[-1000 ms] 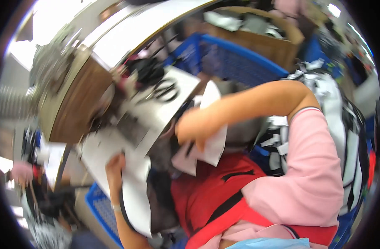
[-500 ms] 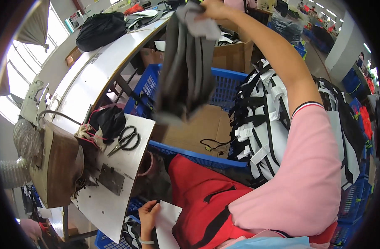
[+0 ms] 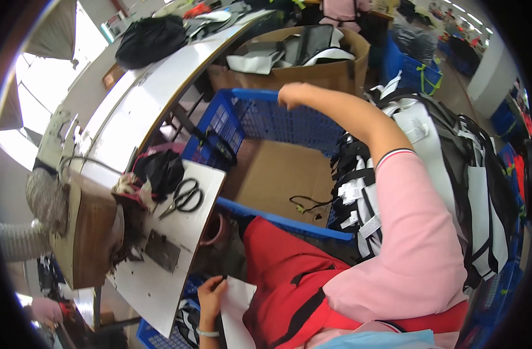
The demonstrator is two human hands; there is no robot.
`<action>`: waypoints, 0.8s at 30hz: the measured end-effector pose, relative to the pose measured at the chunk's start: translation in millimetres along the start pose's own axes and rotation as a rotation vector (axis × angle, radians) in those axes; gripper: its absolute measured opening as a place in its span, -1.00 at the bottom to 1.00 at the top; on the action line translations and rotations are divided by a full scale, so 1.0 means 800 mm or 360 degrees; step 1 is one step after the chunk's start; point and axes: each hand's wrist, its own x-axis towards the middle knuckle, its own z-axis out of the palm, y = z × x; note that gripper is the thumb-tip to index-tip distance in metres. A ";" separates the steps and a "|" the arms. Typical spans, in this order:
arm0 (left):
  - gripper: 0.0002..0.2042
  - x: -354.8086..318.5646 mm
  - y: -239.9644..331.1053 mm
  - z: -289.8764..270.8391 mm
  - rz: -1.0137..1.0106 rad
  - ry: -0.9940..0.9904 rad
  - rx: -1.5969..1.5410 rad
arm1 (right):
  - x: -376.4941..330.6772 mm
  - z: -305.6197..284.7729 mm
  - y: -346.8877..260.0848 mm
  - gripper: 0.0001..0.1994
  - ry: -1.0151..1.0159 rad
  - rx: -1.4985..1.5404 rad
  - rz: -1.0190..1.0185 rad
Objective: The recorder is sewing fabric strips and lining to assemble various parts of bags using an industrial sewing machine.
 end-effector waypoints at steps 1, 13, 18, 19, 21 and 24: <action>-0.77 0.002 -0.002 -0.002 -0.0064 0.0029 -0.0083 | 0.005 0.010 -0.056 -0.76 -0.0095 0.0085 -0.0089; -0.75 -0.005 -0.031 0.001 -0.0105 0.0109 -0.0438 | 0.048 0.045 -0.471 -0.49 0.0644 0.0450 -0.0984; -0.74 0.011 -0.067 -0.019 -0.0010 0.0277 -0.0517 | -0.011 0.013 -0.529 -0.53 0.0955 0.0774 -0.1199; -0.75 0.015 -0.074 -0.019 -0.0018 0.0305 -0.0551 | -0.052 0.012 -0.547 -0.52 0.0880 0.1032 -0.1476; -0.76 0.024 -0.080 -0.011 0.0019 0.0383 -0.0442 | -0.146 0.024 -0.589 -0.52 -0.0025 0.1317 -0.2158; -0.76 0.028 -0.081 0.023 -0.0052 0.0390 -0.0810 | -0.257 0.051 -0.622 -0.61 -0.0156 0.1013 -0.2627</action>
